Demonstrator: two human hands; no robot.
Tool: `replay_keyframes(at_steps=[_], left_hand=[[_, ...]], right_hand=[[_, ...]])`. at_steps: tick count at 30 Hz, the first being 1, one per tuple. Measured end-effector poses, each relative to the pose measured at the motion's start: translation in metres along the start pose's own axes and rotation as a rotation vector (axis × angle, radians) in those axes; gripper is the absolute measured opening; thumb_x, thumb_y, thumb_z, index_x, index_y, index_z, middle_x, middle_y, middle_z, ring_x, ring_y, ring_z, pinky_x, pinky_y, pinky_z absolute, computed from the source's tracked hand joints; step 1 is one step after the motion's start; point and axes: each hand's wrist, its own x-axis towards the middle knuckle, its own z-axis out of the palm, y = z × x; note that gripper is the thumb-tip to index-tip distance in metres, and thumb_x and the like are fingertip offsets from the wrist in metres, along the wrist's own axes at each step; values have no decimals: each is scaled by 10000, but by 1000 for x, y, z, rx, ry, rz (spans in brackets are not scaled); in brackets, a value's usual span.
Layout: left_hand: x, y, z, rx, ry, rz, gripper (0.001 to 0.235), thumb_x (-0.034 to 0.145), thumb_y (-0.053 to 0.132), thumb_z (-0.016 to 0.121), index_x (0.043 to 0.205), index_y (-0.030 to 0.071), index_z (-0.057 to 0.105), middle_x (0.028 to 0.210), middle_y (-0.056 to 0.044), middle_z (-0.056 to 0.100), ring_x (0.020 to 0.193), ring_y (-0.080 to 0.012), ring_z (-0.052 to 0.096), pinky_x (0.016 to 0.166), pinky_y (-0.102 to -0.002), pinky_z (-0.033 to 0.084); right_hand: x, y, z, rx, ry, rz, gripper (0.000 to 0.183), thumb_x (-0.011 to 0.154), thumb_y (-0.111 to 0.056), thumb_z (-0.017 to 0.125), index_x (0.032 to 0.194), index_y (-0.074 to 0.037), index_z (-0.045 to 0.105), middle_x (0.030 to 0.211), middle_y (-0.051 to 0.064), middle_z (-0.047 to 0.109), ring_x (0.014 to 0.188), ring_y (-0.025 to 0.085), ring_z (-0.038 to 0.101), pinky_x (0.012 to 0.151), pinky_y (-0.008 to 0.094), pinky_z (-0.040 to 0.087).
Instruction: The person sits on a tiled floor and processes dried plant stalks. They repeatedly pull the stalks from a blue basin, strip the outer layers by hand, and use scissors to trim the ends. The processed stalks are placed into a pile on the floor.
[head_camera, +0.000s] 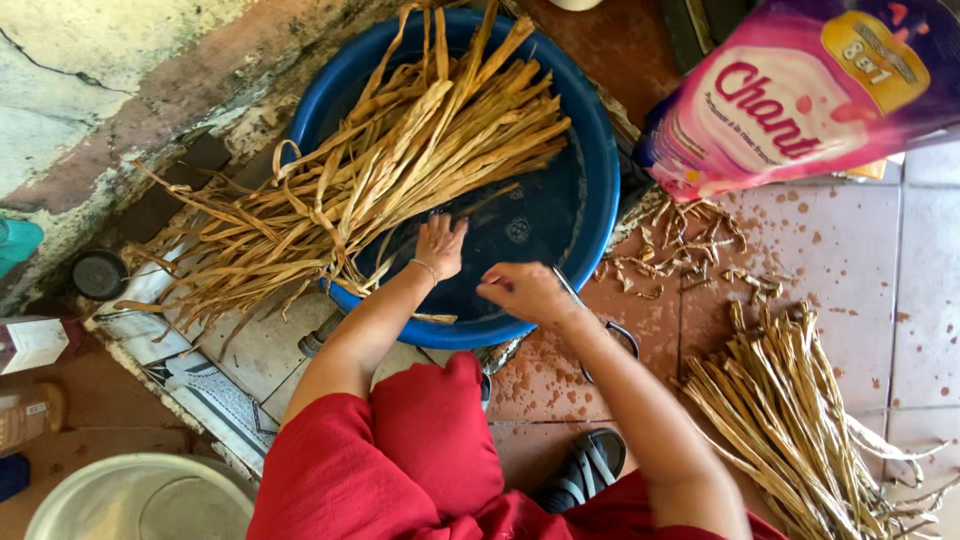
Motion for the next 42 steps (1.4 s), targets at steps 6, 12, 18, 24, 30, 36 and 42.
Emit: replay_keyframes(at_steps=[6, 12, 18, 24, 30, 36, 42], left_hand=[[-33, -2, -2, -120, -127, -56, 889, 702, 223, 801, 1409, -51, 336, 1108, -300, 681, 1124, -455, 642, 1018, -568, 444], [-51, 15, -16, -1041, -76, 3, 536, 861, -19, 596, 1391, 34, 538, 921, -146, 755, 876, -256, 727, 779, -357, 578], [-75, 37, -73, -1590, -122, -2, 411, 936, -24, 634, 1330, 26, 527, 868, -90, 715, 734, -132, 658, 658, -253, 528], [-92, 62, -118, -1551, -286, 33, 358, 950, 40, 621, 1301, 34, 551, 848, -82, 715, 703, -123, 666, 638, -242, 536], [-85, 85, -123, -1638, -218, -7, 253, 1070, 230, 573, 1247, 59, 630, 741, -37, 647, 587, -97, 570, 518, -239, 433], [-94, 115, -134, -1038, 391, 244, 221, 1091, 219, 601, 1165, 30, 689, 864, -175, 705, 764, -320, 681, 582, -357, 547], [-115, 139, -167, -844, 419, 325, 201, 1017, 188, 602, 1139, 40, 663, 844, -226, 689, 743, -406, 690, 606, -452, 547]], right_hand=[[27, 75, 124, 602, 3, 498, 481, 900, -344, 732, 1273, -45, 675, 1006, 112, 763, 798, 215, 742, 686, 341, 597], [43, 101, 132, 969, 231, 606, 623, 975, -309, 645, 1496, -47, 425, 1260, 118, 659, 1006, 249, 696, 726, 368, 614], [47, 66, 75, 1133, 453, 361, 571, 969, -175, 620, 1484, -69, 399, 1242, 107, 679, 1058, 200, 689, 791, 347, 597], [38, 45, 50, 1186, 663, 82, 372, 1001, -90, 650, 1347, 25, 575, 1028, 131, 740, 906, 195, 703, 847, 314, 581], [30, 20, 51, 1282, 681, 105, 278, 1064, -215, 600, 1166, 30, 683, 986, 107, 747, 892, 146, 701, 845, 275, 564], [29, 21, 51, 1383, 778, 147, 272, 1049, -255, 600, 1059, 6, 677, 835, 85, 706, 764, 171, 689, 721, 294, 566], [37, 42, 29, 1574, 812, 495, 371, 1024, -327, 669, 853, -5, 601, 668, 94, 583, 580, 225, 585, 599, 391, 571]])
